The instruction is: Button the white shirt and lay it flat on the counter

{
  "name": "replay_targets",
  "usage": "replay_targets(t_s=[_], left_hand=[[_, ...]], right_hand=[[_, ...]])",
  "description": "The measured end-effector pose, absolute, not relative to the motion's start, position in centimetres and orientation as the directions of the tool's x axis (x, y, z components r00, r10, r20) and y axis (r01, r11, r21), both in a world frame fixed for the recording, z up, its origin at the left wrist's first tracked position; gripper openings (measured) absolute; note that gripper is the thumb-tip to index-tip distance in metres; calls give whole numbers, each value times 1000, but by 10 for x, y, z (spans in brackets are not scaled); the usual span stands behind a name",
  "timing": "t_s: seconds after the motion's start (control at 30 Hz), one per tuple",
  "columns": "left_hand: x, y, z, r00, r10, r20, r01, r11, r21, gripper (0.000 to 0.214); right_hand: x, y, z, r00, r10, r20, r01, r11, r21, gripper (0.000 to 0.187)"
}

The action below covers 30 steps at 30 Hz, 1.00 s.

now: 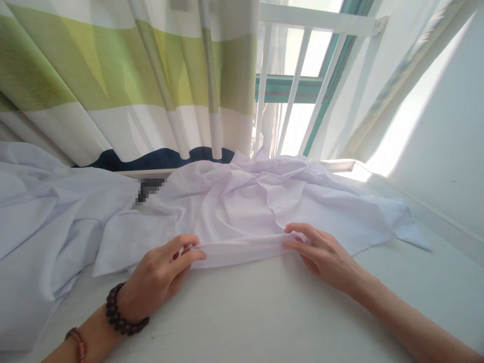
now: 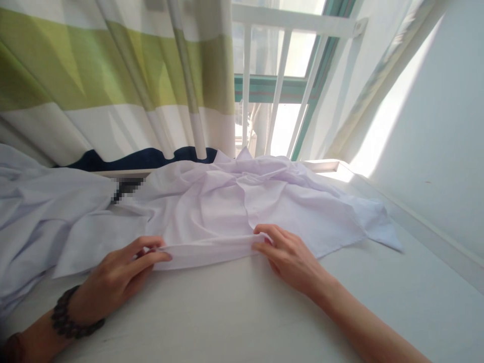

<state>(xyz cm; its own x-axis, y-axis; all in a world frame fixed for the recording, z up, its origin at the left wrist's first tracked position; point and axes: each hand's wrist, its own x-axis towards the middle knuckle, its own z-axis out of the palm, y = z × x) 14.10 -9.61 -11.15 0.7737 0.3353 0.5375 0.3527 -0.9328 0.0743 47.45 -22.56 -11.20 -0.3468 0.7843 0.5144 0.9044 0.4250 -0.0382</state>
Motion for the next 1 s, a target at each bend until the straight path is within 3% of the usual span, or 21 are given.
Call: replay_targets(t_s=[0.17, 0.33, 0.57, 0.7, 0.87, 1.0], left_hand=[[145, -99, -109, 807, 376, 455, 363, -924, 119, 26], [146, -97, -109, 822, 356, 445, 372, -927, 54, 17], [146, -96, -104, 794, 310, 523, 367, -930, -7, 13], [147, -96, -103, 792, 310, 526, 373, -928, -15, 9], [147, -98, -108, 781, 315, 540, 362, -932, 19, 11], [146, -98, -111, 688, 369, 625, 425, -903, 65, 18]], right_hand=[[477, -227, -110, -336, 854, 397, 925, 378, -29, 47], [481, -230, -114, -255, 871, 420, 964, 260, 45, 53], [479, -227, -114, -111, 848, 518, 989, 144, -24, 19], [480, -225, -115, -40, 860, 509, 996, 76, -50, 16], [479, -228, -113, -89, 904, 417, 987, 137, -86, 21], [480, -230, -114, -46, 912, 408, 974, 131, -182, 14]])
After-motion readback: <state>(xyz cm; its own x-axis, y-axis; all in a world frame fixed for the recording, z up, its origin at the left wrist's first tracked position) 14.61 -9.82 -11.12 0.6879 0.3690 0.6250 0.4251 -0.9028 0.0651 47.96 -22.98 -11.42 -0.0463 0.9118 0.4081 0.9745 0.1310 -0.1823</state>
